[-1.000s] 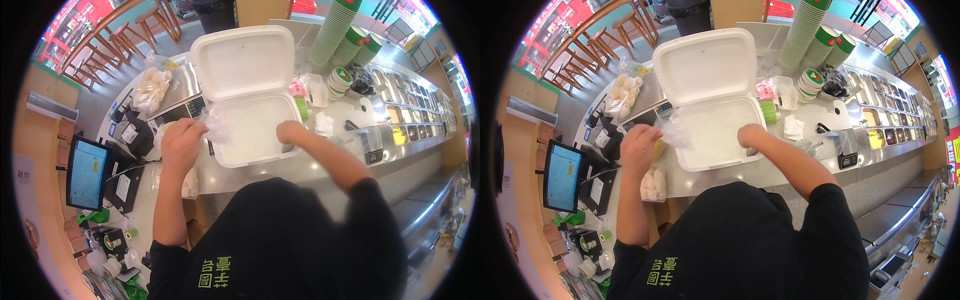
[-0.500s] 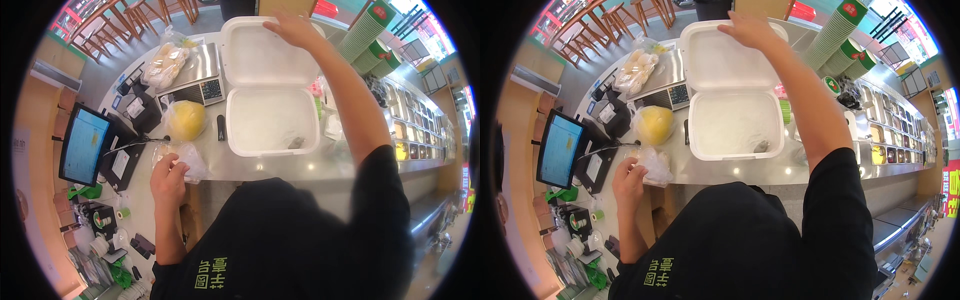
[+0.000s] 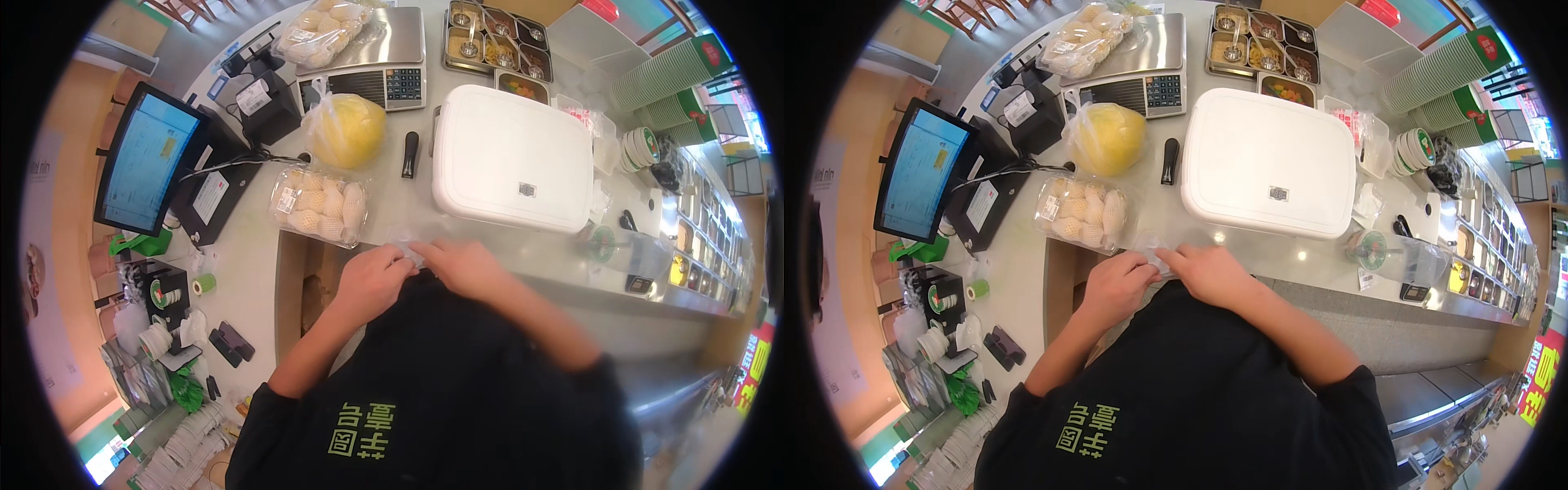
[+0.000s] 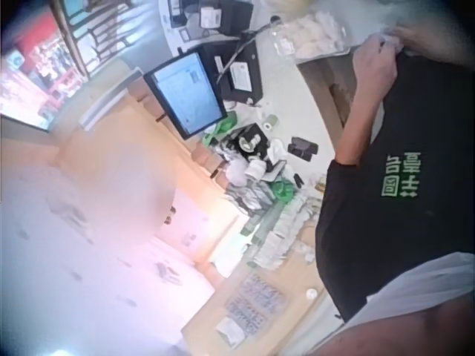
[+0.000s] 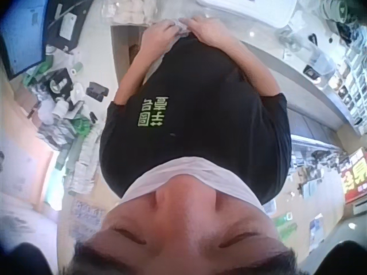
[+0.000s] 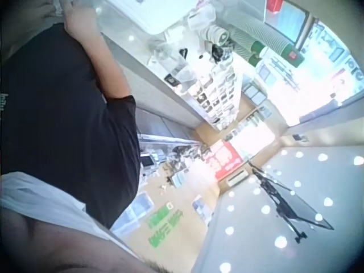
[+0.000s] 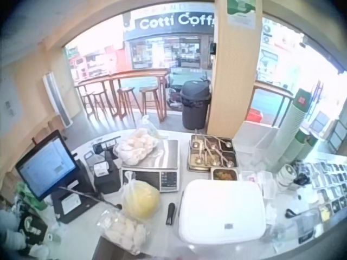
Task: The person assembles a dessert bowl by scooping various toppings from a stainless steel display into a paper cup. They add watermelon, red jelly, and white cream, then seal the cup with a lid and place it in a plastic bag with a receipt.
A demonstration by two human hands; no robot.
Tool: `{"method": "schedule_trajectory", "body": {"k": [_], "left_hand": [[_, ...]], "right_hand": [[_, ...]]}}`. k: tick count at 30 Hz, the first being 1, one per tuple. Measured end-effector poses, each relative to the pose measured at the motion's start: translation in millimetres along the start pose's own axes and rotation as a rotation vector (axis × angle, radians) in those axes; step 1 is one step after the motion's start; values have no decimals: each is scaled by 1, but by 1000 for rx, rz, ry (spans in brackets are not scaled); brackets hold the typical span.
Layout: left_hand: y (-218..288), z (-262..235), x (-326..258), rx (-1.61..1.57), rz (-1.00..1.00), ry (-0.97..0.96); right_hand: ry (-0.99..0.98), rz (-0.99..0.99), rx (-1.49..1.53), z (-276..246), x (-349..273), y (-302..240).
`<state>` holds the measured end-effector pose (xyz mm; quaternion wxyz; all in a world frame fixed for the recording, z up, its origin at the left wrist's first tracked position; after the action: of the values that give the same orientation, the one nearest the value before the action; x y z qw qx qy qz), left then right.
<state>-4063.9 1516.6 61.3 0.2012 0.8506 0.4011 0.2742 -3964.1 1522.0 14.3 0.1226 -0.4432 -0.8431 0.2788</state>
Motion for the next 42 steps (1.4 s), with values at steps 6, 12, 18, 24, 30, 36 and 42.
{"method": "schedule_trajectory", "body": {"k": [6, 12, 18, 24, 30, 36, 42], "left_hand": [[-7, 54, -2, -58, 32, -124], [-10, 129, -8, 236, 344, -265], [0, 144, 2, 148, 443, -244], [-19, 146, 4, -70, 260, -259], [-22, 140, 0, -104, 259, -210], [-24, 150, -2, -35, 278, -232], [-23, 148, -2, -78, 263, -184]], "right_hand": [[124, -73, 20, -5, -27, 38], [-9, -2, -278, 24, -62, 83], [215, 43, -335, 18, -85, 97], [191, 72, -367, 20, -86, 95], [235, 63, -346, 15, -88, 93], [167, 68, -352, 23, -92, 100], [157, 71, -344, 23, -94, 99]]}}
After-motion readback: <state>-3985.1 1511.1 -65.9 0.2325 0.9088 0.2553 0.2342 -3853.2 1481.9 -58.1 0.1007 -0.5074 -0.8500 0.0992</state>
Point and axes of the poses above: each hand's wrist, its own x-axis towards the middle knuckle, its own z-axis out of the palm, y = z × x, the point moved 10 cm from there along x, towards the middle knuckle
